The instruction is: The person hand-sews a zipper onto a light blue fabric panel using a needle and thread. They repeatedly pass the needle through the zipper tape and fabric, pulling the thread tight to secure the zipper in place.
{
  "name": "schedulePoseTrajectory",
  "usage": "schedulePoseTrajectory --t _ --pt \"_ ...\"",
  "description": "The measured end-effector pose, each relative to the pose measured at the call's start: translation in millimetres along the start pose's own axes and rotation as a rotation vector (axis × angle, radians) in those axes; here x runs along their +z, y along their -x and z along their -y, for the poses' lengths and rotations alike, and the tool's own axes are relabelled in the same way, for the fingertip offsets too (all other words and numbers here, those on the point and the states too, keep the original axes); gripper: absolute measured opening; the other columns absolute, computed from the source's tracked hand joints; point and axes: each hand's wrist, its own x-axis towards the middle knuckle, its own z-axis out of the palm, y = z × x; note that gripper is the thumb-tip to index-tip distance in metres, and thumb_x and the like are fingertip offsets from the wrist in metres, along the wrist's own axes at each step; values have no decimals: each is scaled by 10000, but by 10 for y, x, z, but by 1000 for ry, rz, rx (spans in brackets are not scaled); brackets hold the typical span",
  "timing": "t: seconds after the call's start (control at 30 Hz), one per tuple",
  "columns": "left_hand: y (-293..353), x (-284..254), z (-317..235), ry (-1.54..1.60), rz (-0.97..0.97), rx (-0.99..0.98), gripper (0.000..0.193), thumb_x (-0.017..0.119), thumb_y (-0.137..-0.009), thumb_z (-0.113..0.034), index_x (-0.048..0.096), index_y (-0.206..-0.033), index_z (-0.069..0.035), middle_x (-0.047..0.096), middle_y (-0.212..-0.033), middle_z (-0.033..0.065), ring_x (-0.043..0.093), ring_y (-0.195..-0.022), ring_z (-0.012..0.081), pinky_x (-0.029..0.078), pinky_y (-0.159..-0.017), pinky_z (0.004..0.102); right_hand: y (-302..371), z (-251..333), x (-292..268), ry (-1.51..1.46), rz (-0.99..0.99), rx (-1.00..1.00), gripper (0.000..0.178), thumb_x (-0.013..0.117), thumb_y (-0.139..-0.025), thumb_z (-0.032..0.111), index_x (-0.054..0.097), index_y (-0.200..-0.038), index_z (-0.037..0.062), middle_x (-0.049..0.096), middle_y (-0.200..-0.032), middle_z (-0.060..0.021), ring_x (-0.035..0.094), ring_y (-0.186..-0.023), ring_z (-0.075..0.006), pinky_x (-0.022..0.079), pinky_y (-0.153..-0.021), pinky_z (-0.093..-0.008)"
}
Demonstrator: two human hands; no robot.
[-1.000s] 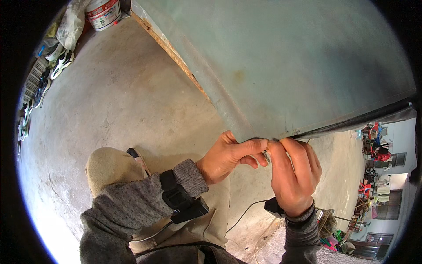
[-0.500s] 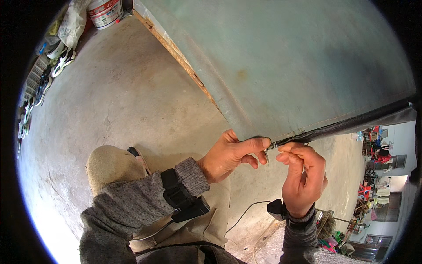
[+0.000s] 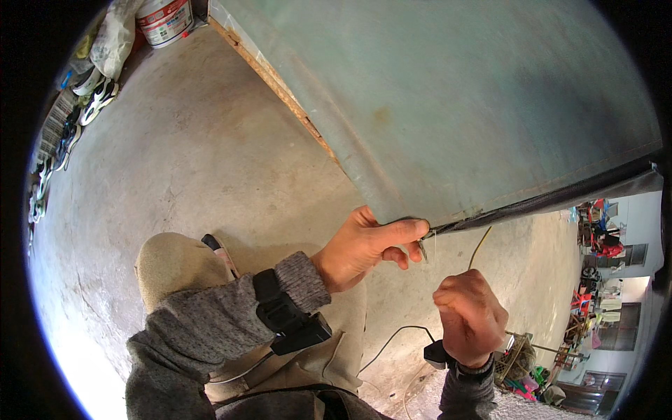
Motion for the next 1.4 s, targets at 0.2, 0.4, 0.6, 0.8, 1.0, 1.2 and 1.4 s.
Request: schedulePoseTrajectory --t 0.2,0.4,0.6,0.8,1.0,1.2,1.4 --pt "32 20 2 -2 -9 -19 179 696 -915 -180 672 -1013 -33 713 -899 103 720 -790 224 573 -645 302 31 -6 -40 -44 123 -13 357 694 -652 -153 666 -977 -6 657 -871 -154 637 -707 -271 518 -591 -324" --pt "26 32 20 44 -7 -13 208 694 -913 -163 655 -1056 -17 711 -903 114 730 -806 263 603 -659 320 24 16 -92 -49 31 100 276 682 -724 -140 674 -967 -10 661 -843 -151 643 -707 -247 509 -593 -306" --pt "-8 52 31 57 -24 -30 227 687 -921 -177 647 -1045 9 704 -889 132 731 -802 272 607 -635 319 -2 -18 -86 89 -68 310 167 687 -813 -83 683 -971 -30 665 -823 -116 608 -638 -152 463 -546 -253" --pt "-12 31 38 50 -6 -26 246 684 -924 -184 639 -1046 25 703 -892 145 729 -813 266 608 -645 324 -76 -32 -58 102 -44 363 159 664 -815 -90 690 -961 -32 633 -761 -77 549 -590 -92 413 -514 -227" --pt "-17 38 48 50 -15 -26 232 685 -922 -182 645 -1057 2 705 -921 131 726 -817 253 601 -650 318 -110 -8 -32 123 -51 382 157 655 -806 -97 690 -945 -33 619 -728 -66 547 -581 -89 401 -507 -223" --pt "-11 42 41 50 -3 -24 229 691 -918 -179 650 -1070 -13 706 -931 109 722 -828 244 594 -663 312 -124 -18 -16 192 -53 320 172 654 -788 -94 666 -943 -20 579 -692 -77 521 -518 -114 389 -467 -246" --pt "-17 19 39 42 20 -18 224 686 -924 -184 653 -1076 -23 705 -945 107 720 -832 239 592 -658 312 -129 -15 35 206 -77 316 165 649 -788 -95 660 -934 -20 576 -687 -77 508 -507 -117 382 -461 -251"
